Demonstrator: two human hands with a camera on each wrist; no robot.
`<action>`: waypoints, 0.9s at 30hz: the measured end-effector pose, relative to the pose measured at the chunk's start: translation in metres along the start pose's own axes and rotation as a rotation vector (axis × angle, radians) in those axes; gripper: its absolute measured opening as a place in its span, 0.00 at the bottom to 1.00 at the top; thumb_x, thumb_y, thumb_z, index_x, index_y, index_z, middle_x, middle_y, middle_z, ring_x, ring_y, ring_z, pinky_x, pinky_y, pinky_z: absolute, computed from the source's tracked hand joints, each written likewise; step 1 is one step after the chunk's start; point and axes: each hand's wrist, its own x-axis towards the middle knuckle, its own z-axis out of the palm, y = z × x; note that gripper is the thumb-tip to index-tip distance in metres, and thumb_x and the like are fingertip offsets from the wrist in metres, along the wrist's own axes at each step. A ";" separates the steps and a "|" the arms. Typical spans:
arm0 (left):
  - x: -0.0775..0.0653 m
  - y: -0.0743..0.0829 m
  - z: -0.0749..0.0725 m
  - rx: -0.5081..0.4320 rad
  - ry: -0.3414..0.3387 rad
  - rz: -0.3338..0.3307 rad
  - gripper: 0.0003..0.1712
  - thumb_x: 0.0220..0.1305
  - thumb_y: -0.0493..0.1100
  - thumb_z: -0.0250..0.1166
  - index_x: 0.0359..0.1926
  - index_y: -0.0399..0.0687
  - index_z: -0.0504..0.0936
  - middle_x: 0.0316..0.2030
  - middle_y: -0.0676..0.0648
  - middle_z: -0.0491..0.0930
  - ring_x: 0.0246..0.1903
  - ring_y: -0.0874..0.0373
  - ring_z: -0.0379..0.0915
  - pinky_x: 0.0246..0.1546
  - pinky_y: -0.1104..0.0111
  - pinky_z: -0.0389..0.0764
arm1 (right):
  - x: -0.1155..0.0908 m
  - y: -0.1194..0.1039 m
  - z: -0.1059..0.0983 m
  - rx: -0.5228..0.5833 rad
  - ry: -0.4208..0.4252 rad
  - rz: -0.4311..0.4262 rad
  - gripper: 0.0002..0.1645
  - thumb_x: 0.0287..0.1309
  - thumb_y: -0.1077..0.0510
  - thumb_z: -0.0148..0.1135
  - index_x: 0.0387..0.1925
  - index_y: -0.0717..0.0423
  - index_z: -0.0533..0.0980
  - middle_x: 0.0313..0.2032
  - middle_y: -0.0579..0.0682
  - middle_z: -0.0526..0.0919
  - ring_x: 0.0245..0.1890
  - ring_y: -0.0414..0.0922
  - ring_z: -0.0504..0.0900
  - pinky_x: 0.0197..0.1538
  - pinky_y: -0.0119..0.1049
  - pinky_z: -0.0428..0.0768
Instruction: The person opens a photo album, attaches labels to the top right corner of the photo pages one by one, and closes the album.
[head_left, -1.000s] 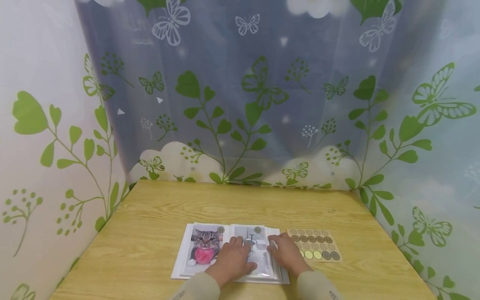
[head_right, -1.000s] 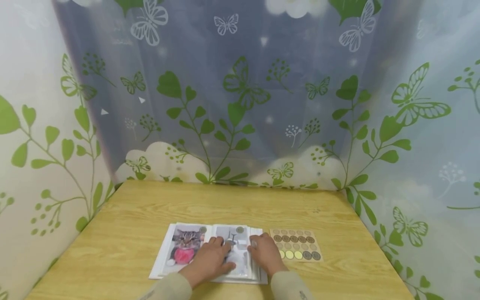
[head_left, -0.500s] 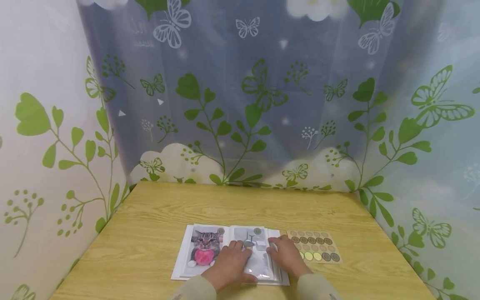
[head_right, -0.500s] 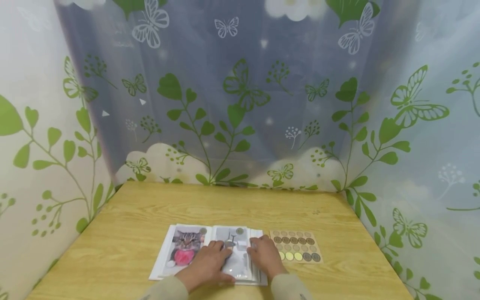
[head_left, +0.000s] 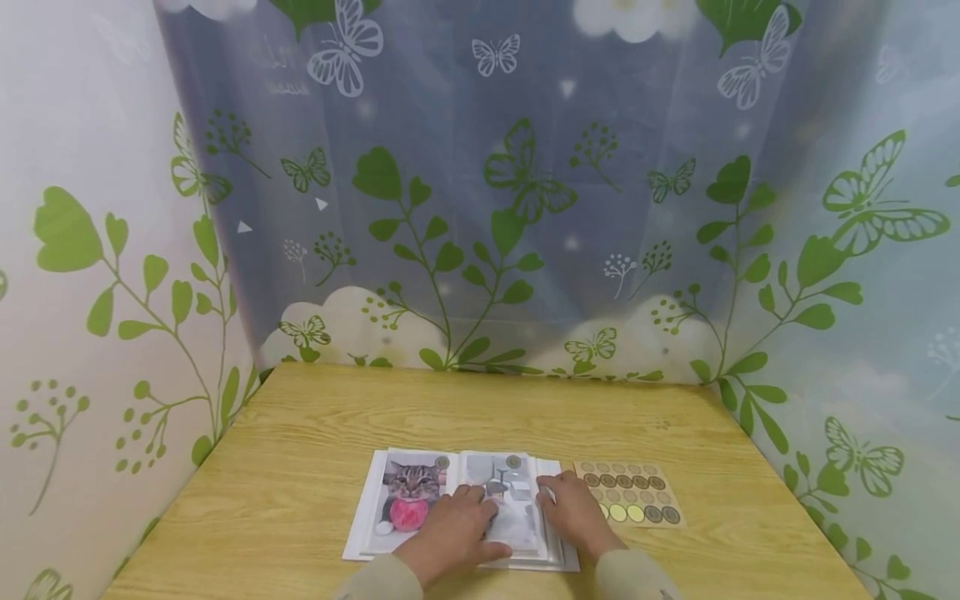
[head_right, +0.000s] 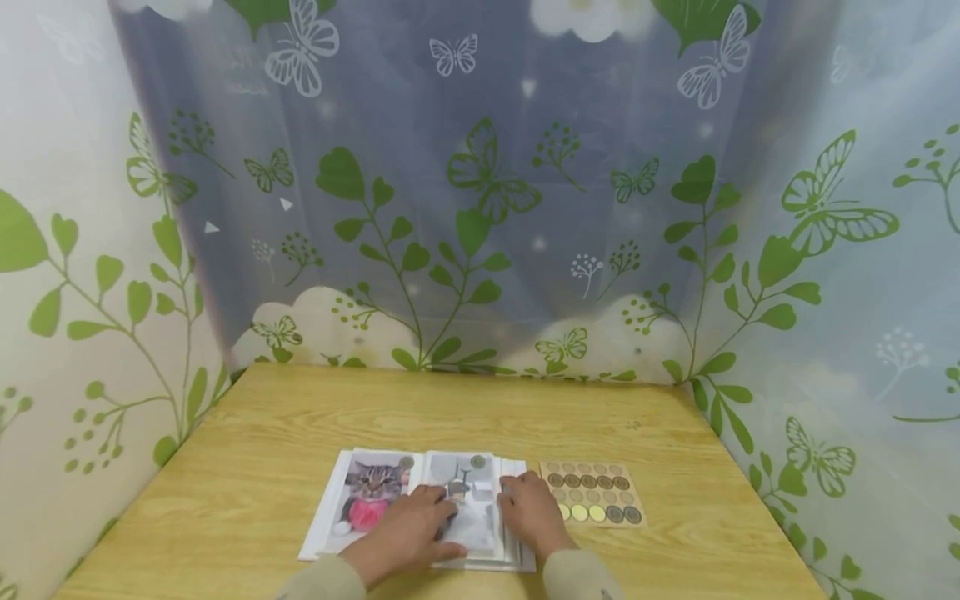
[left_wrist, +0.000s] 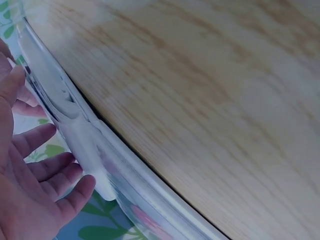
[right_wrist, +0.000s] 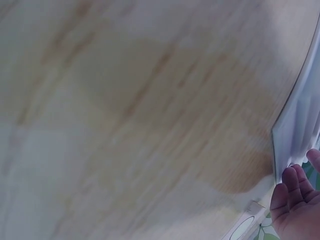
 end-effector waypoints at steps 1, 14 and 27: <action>0.000 0.000 0.000 0.013 0.010 0.008 0.31 0.53 0.72 0.67 0.40 0.51 0.83 0.41 0.49 0.78 0.42 0.54 0.74 0.36 0.61 0.80 | 0.000 0.000 0.000 0.001 0.000 0.001 0.18 0.65 0.58 0.59 0.53 0.61 0.80 0.46 0.63 0.78 0.48 0.60 0.79 0.53 0.59 0.77; -0.002 0.003 0.003 0.096 0.047 0.025 0.31 0.54 0.74 0.64 0.36 0.52 0.83 0.36 0.52 0.79 0.36 0.57 0.75 0.31 0.66 0.77 | 0.000 -0.002 0.003 -0.012 -0.021 0.082 0.23 0.60 0.53 0.66 0.55 0.59 0.79 0.48 0.61 0.77 0.50 0.59 0.78 0.56 0.58 0.76; -0.004 0.004 0.006 0.105 0.072 0.020 0.32 0.53 0.73 0.66 0.42 0.51 0.82 0.38 0.50 0.79 0.38 0.56 0.75 0.31 0.65 0.76 | -0.007 -0.006 0.007 -0.088 0.026 -0.016 0.26 0.63 0.54 0.62 0.60 0.61 0.76 0.63 0.64 0.73 0.63 0.63 0.70 0.62 0.64 0.68</action>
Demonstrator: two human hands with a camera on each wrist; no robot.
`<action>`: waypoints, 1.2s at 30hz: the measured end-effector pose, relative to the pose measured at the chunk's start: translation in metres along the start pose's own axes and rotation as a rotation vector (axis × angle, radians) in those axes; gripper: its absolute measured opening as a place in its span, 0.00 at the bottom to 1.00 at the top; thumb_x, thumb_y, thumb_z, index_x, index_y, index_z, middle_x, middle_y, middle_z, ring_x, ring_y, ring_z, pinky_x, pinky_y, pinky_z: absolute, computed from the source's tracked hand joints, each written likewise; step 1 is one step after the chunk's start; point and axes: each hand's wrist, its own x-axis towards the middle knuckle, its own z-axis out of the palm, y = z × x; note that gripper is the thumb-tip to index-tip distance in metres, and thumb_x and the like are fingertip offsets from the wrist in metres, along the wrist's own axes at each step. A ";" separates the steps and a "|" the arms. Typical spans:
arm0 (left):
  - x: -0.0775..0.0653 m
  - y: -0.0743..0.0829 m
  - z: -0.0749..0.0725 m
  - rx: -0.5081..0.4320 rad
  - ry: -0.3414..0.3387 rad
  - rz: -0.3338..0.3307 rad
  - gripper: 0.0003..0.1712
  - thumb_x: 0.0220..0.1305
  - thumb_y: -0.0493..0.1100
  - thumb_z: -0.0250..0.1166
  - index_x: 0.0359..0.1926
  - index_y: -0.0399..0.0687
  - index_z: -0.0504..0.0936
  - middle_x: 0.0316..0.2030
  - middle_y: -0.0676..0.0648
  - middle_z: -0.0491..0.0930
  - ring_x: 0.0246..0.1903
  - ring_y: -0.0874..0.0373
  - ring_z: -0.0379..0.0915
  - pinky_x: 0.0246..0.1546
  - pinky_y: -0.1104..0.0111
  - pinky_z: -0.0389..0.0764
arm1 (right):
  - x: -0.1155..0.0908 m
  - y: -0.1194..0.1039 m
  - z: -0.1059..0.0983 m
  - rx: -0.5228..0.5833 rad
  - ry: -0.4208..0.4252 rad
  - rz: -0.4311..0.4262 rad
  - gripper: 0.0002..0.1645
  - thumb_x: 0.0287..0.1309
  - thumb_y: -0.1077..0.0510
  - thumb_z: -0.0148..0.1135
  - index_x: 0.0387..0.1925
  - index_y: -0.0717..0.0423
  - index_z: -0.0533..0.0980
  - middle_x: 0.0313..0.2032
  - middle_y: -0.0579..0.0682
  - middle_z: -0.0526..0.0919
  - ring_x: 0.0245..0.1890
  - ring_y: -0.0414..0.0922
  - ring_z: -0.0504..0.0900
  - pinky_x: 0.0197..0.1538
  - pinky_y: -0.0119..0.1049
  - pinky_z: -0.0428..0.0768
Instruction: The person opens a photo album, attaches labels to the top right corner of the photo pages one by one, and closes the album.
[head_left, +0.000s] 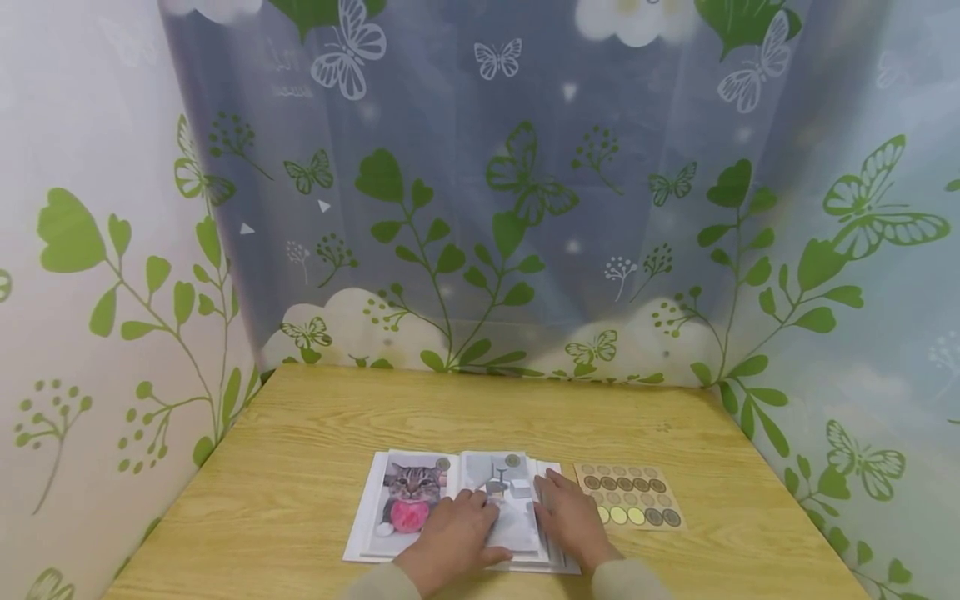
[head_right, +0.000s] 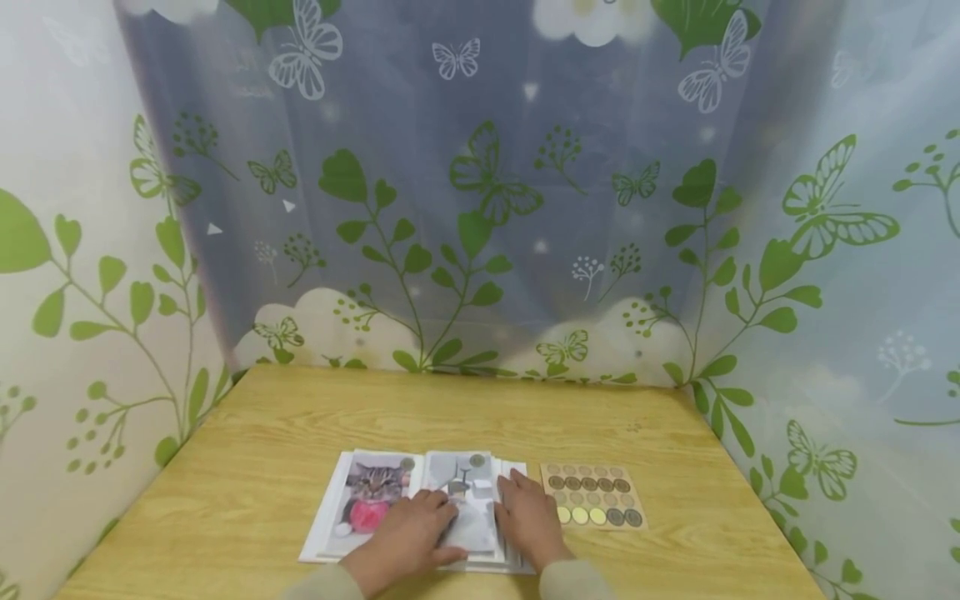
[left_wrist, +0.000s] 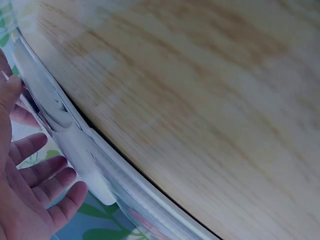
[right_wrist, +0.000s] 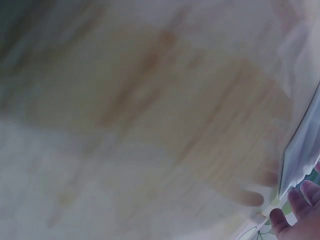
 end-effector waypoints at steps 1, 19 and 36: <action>0.000 0.000 0.000 0.005 0.005 0.009 0.32 0.54 0.73 0.65 0.41 0.51 0.83 0.38 0.50 0.79 0.37 0.56 0.75 0.30 0.65 0.76 | 0.000 0.000 0.000 -0.005 -0.004 -0.014 0.26 0.64 0.54 0.62 0.60 0.61 0.76 0.63 0.64 0.73 0.64 0.63 0.70 0.62 0.64 0.68; -0.005 -0.008 -0.002 -0.053 0.154 0.134 0.20 0.64 0.61 0.64 0.26 0.53 0.78 0.27 0.55 0.77 0.26 0.61 0.73 0.24 0.70 0.75 | -0.003 -0.001 0.000 -0.007 -0.049 -0.078 0.26 0.67 0.56 0.57 0.63 0.63 0.73 0.64 0.65 0.72 0.64 0.62 0.71 0.64 0.62 0.67; -0.023 -0.022 -0.011 -0.208 0.171 0.118 0.10 0.68 0.49 0.62 0.40 0.49 0.83 0.34 0.53 0.82 0.33 0.62 0.78 0.37 0.68 0.82 | -0.007 -0.005 -0.004 0.007 -0.071 -0.051 0.28 0.69 0.52 0.56 0.64 0.62 0.72 0.66 0.63 0.70 0.65 0.62 0.69 0.65 0.71 0.58</action>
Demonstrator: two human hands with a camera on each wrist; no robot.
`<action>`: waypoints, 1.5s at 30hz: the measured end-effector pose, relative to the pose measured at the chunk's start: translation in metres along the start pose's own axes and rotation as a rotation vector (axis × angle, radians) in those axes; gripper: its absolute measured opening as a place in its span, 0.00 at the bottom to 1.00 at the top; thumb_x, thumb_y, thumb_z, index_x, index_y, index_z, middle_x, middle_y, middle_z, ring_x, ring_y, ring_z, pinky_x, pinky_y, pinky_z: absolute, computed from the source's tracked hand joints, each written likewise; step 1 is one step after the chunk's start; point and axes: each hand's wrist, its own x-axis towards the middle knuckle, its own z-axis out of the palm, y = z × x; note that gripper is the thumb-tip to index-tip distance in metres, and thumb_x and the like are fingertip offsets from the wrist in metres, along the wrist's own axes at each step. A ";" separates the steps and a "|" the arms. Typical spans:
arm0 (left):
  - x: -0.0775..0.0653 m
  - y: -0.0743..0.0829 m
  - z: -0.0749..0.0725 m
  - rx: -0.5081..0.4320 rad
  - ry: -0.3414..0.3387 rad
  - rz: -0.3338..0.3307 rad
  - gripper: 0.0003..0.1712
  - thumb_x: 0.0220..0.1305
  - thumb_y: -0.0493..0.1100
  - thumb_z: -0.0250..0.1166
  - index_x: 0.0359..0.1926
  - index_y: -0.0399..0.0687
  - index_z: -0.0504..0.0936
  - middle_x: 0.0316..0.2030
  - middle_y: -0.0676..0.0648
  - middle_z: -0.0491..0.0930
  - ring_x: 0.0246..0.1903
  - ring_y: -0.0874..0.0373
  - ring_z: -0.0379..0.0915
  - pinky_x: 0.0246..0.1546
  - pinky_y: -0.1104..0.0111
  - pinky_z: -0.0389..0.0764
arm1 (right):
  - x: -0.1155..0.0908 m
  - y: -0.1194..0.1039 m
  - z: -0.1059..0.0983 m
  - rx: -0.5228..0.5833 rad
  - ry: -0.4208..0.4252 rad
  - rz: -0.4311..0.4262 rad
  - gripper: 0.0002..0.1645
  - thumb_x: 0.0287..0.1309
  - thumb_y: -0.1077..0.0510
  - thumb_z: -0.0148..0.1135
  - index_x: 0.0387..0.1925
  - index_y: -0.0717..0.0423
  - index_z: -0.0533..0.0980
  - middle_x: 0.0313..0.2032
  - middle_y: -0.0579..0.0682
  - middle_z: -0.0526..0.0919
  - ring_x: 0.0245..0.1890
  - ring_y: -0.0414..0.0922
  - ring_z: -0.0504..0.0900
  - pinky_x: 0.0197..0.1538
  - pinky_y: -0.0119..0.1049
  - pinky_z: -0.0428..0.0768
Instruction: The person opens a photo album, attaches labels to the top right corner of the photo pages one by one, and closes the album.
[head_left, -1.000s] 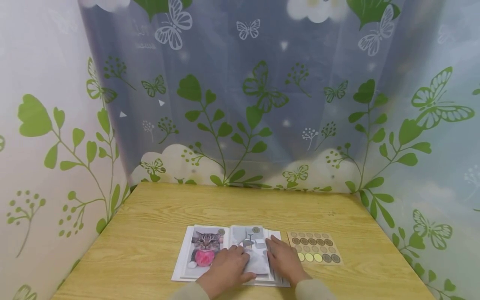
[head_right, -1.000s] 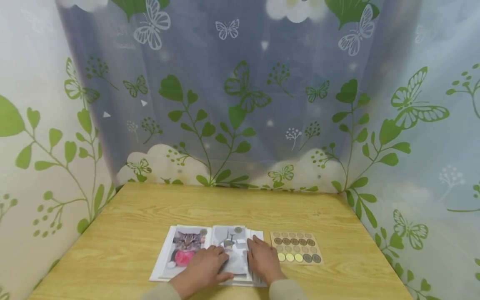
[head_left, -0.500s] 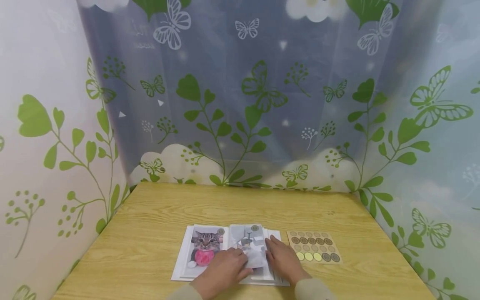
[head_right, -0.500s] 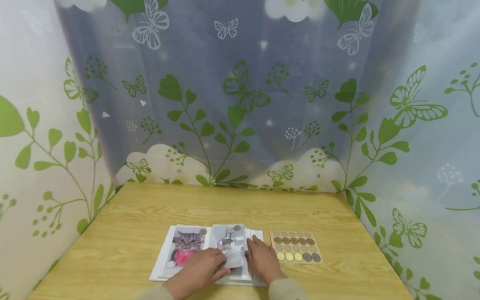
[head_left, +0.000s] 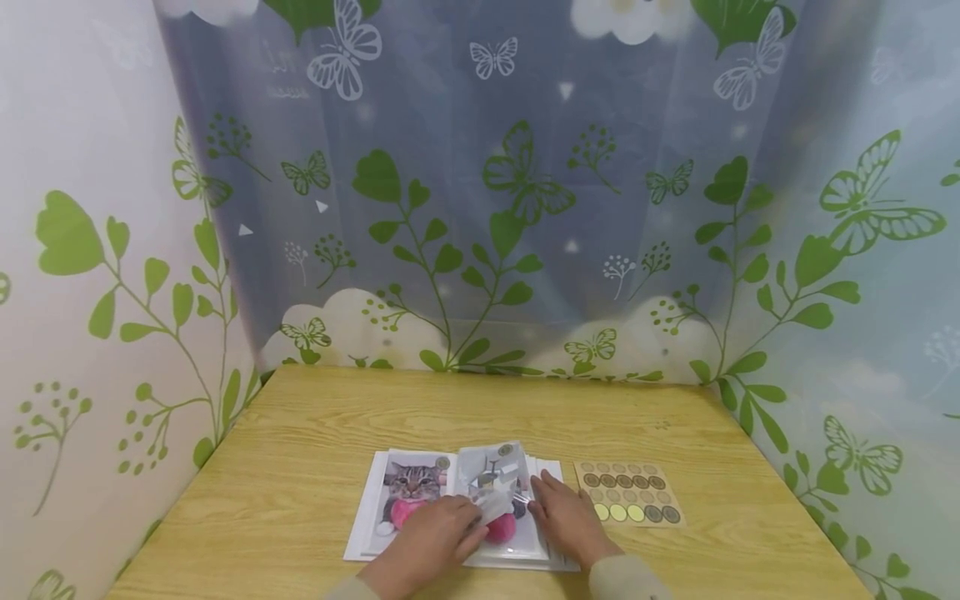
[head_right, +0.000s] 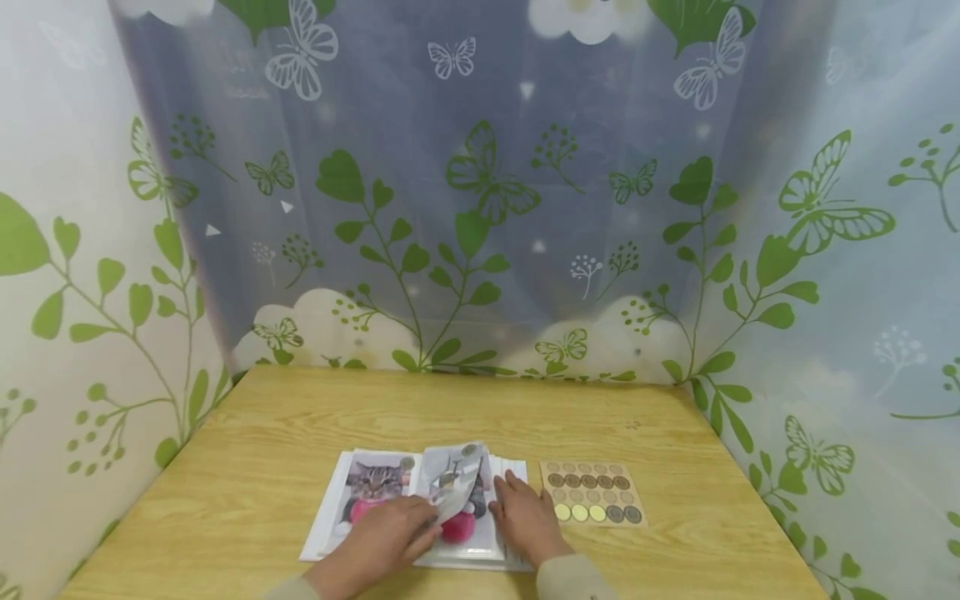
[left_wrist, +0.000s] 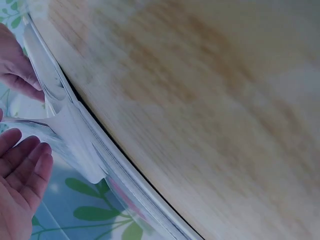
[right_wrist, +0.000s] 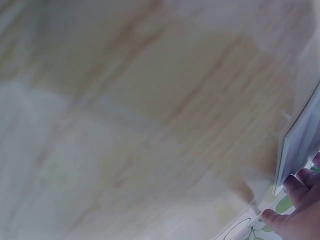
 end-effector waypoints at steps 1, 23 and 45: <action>-0.001 0.000 0.000 -0.004 0.009 -0.003 0.09 0.68 0.48 0.62 0.40 0.49 0.84 0.34 0.53 0.82 0.33 0.62 0.78 0.37 0.68 0.82 | 0.000 0.000 0.000 -0.002 -0.001 0.001 0.28 0.69 0.52 0.56 0.64 0.62 0.72 0.66 0.63 0.70 0.66 0.62 0.69 0.65 0.71 0.58; -0.023 -0.003 -0.003 -0.220 0.210 -0.241 0.04 0.64 0.38 0.65 0.33 0.45 0.86 0.27 0.53 0.81 0.27 0.64 0.75 0.28 0.68 0.79 | -0.001 0.001 0.001 -0.025 -0.009 -0.003 0.27 0.69 0.52 0.56 0.64 0.62 0.72 0.66 0.62 0.71 0.66 0.61 0.69 0.64 0.73 0.57; -0.029 -0.005 -0.016 -0.527 0.244 -0.675 0.16 0.62 0.35 0.62 0.17 0.48 0.75 0.13 0.60 0.68 0.16 0.69 0.60 0.18 0.76 0.66 | 0.001 0.001 0.001 -0.017 -0.024 0.028 0.29 0.70 0.52 0.55 0.67 0.61 0.70 0.68 0.61 0.69 0.67 0.60 0.67 0.65 0.73 0.54</action>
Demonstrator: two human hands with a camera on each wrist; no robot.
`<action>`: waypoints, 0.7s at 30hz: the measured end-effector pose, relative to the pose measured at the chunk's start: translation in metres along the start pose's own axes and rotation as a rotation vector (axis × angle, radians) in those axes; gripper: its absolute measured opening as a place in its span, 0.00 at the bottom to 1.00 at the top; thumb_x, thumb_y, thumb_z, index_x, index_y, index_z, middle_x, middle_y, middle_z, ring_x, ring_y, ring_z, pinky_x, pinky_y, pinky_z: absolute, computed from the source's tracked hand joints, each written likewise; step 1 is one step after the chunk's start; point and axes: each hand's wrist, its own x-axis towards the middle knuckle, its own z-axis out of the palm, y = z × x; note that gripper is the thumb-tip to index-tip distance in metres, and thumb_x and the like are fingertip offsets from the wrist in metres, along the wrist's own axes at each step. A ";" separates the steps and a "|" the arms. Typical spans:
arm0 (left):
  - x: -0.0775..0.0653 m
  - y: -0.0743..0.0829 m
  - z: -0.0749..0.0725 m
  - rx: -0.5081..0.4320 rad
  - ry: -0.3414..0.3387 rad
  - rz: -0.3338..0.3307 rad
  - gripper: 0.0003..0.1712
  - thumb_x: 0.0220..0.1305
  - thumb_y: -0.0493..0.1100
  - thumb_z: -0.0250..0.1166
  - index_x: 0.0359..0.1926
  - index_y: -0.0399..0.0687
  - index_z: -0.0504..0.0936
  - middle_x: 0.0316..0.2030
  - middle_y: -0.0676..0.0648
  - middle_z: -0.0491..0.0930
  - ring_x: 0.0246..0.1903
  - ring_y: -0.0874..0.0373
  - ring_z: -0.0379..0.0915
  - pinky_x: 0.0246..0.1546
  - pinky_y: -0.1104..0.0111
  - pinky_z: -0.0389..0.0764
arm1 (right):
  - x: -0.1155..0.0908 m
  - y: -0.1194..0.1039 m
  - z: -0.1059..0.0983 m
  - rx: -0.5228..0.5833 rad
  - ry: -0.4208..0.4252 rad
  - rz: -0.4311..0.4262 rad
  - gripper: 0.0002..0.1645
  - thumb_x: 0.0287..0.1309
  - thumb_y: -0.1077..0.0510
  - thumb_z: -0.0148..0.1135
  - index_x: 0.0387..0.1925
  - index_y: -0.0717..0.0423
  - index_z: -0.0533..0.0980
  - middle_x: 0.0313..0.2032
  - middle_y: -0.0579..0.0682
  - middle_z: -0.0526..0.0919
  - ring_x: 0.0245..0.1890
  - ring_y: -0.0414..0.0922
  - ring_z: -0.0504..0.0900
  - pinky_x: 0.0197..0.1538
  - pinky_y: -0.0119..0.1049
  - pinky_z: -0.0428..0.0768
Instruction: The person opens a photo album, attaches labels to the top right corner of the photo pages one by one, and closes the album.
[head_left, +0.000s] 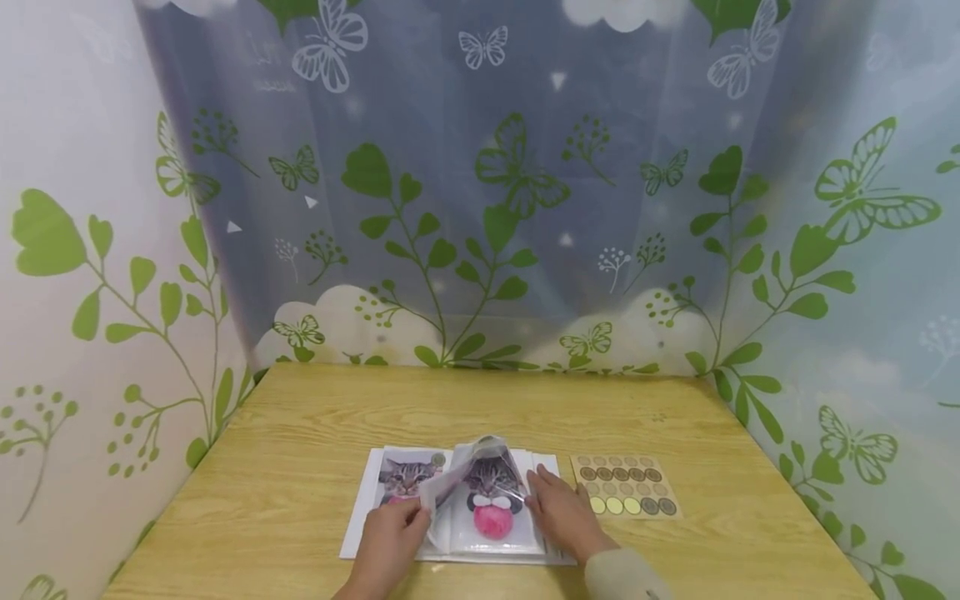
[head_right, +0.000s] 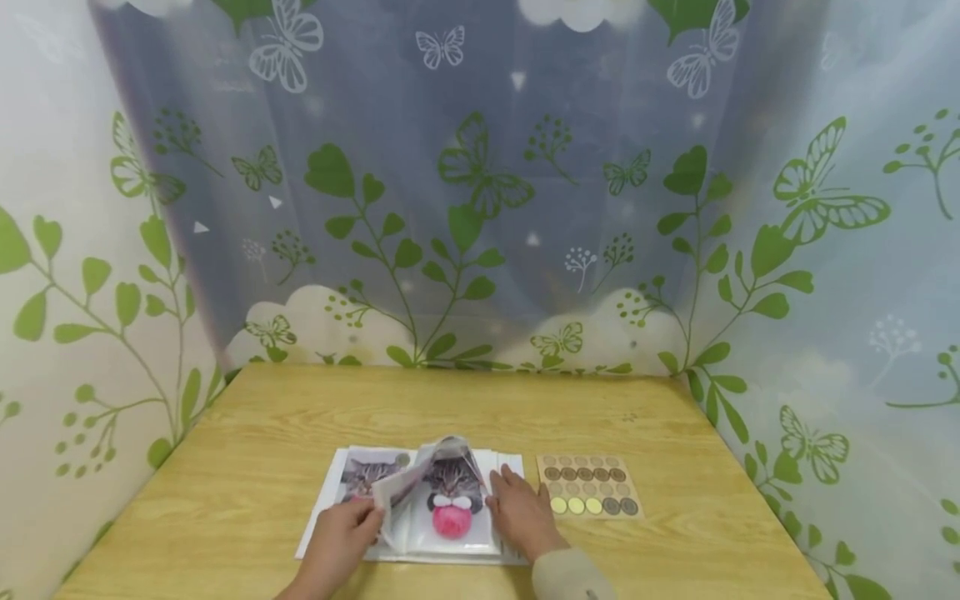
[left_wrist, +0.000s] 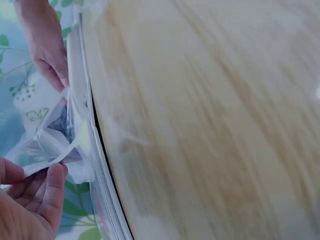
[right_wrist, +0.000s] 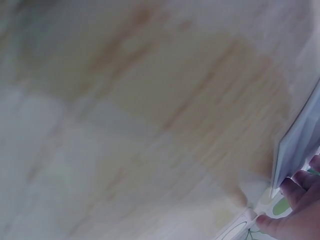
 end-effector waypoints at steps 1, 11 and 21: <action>0.000 0.000 -0.001 -0.027 0.000 -0.030 0.14 0.62 0.35 0.62 0.19 0.47 0.78 0.14 0.58 0.71 0.17 0.68 0.64 0.19 0.76 0.69 | 0.000 -0.001 0.000 0.001 -0.002 0.002 0.29 0.70 0.52 0.54 0.67 0.61 0.69 0.68 0.61 0.69 0.67 0.60 0.67 0.65 0.73 0.53; -0.002 -0.002 -0.011 -0.161 0.003 -0.209 0.08 0.57 0.35 0.62 0.25 0.39 0.85 0.19 0.50 0.83 0.20 0.60 0.79 0.24 0.73 0.80 | 0.000 0.000 0.000 -0.002 -0.022 0.019 0.29 0.70 0.52 0.54 0.67 0.61 0.69 0.69 0.61 0.67 0.68 0.60 0.65 0.66 0.72 0.52; -0.002 -0.008 -0.033 -0.295 -0.008 -0.293 0.12 0.65 0.36 0.61 0.37 0.28 0.84 0.24 0.44 0.84 0.24 0.55 0.81 0.26 0.69 0.84 | 0.001 0.002 0.004 -0.014 -0.012 0.020 0.29 0.71 0.51 0.53 0.68 0.60 0.69 0.69 0.60 0.67 0.68 0.59 0.65 0.66 0.72 0.52</action>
